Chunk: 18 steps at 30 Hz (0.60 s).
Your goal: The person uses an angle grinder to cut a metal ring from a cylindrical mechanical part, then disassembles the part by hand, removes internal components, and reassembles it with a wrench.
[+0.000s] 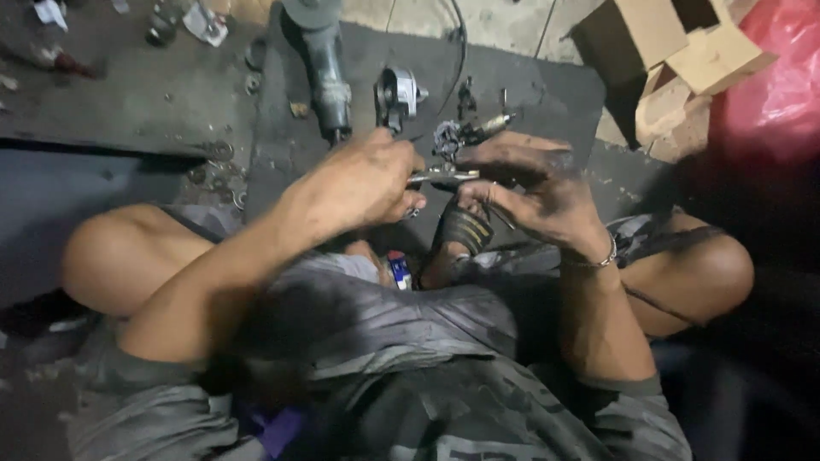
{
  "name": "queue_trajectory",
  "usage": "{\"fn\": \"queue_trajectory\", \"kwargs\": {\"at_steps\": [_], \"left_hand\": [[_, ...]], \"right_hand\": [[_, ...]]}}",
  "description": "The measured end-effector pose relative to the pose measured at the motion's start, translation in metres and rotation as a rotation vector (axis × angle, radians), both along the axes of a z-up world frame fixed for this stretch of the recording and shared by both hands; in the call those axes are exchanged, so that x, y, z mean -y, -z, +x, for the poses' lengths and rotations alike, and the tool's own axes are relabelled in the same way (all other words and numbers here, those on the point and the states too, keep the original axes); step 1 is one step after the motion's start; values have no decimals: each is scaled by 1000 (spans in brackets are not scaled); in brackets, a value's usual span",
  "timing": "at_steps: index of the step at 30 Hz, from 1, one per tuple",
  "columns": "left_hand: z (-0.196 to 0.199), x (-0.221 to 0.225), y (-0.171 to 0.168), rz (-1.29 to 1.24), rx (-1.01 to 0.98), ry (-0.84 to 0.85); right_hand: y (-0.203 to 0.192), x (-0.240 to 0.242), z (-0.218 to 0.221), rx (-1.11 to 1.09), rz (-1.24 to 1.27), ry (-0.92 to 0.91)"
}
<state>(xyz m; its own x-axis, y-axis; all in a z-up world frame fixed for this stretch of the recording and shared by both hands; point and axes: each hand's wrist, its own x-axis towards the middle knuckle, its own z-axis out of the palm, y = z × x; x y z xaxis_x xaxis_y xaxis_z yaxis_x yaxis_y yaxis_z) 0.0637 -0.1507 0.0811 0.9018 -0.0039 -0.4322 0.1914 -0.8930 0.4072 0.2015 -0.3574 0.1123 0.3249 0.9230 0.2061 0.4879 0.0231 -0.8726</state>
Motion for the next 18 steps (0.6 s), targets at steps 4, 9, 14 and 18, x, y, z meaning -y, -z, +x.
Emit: {"fn": "queue_trajectory", "kwargs": {"at_steps": [4, 9, 14, 18], "left_hand": [[12, 0, -8, -123, -67, -23], [26, 19, 80, -196, -313, -118], [28, 102, 331, 40, -476, 215], [29, 116, 325, 212, -621, 376]], "right_hand": [[16, 12, 8, 68, -110, 131], [27, 37, 21, 136, -492, 433], [27, 33, 25, 224, -255, 342], [22, 33, 26, 223, -239, 314]]}}
